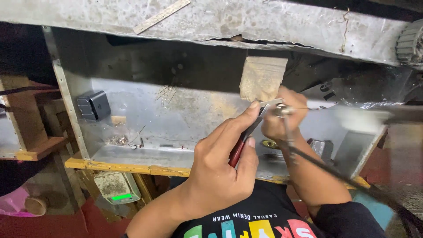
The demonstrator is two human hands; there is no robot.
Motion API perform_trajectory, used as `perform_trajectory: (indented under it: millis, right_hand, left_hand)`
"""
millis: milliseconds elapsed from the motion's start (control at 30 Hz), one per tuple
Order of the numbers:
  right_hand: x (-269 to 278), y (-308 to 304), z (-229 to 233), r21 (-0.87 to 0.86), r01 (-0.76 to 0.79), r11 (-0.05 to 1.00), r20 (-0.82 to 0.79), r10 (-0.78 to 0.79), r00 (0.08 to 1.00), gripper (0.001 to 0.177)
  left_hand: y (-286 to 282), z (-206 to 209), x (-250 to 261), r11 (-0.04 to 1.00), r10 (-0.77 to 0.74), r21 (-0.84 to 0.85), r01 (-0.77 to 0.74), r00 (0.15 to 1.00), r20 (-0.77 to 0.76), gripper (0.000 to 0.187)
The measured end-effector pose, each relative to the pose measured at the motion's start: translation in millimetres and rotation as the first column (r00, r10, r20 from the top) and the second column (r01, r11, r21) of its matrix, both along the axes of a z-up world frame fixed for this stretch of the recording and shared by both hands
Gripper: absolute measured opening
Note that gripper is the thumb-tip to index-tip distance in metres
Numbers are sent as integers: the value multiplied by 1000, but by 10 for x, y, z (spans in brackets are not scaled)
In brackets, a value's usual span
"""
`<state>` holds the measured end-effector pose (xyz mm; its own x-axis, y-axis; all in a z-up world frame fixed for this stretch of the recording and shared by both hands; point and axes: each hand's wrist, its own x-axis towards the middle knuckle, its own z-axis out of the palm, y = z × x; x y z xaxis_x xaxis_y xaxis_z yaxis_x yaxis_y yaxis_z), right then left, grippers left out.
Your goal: Sawing and shaping a small metal piece using a jeweler's saw and hammer on a workbench
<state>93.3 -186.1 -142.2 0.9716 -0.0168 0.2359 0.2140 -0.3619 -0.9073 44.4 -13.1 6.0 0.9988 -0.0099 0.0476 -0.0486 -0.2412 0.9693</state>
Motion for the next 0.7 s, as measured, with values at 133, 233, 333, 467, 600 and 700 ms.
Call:
perform_trajectory:
  millis: [133,233,333,467,600,700]
  right_hand:
    - [101,-88,-373,-115,-279,954,148,294,944,45]
    - [108,-39,-485,-50,-264,963,206,268,941,44]
    - [122,6,-545,26,-250,968,274,233,933,49]
    - [154,26,-452,52,-279,959,314,249,916,49]
    - [138,0,-440,25,-255,967,288,237,928,48]
    - [147,-9,-427,-5,-268,963,287,258,922,45]
  left_hand:
    - [7,-15,3,1000,1,-8,-1,1000,11,41]
    - [10,-17,7,1000,1,-1,-1,1000,12,40]
    - [11,-35,12,1000,-6,-14,6,1000,1,39]
    - [5,-28,27,999,-18,-42,17,999,-32,38]
    - [8,-30,22,999,-19,-30,18,999,-38,39]
    - [5,-22,22,999,-16,-37,14,999,-51,39]
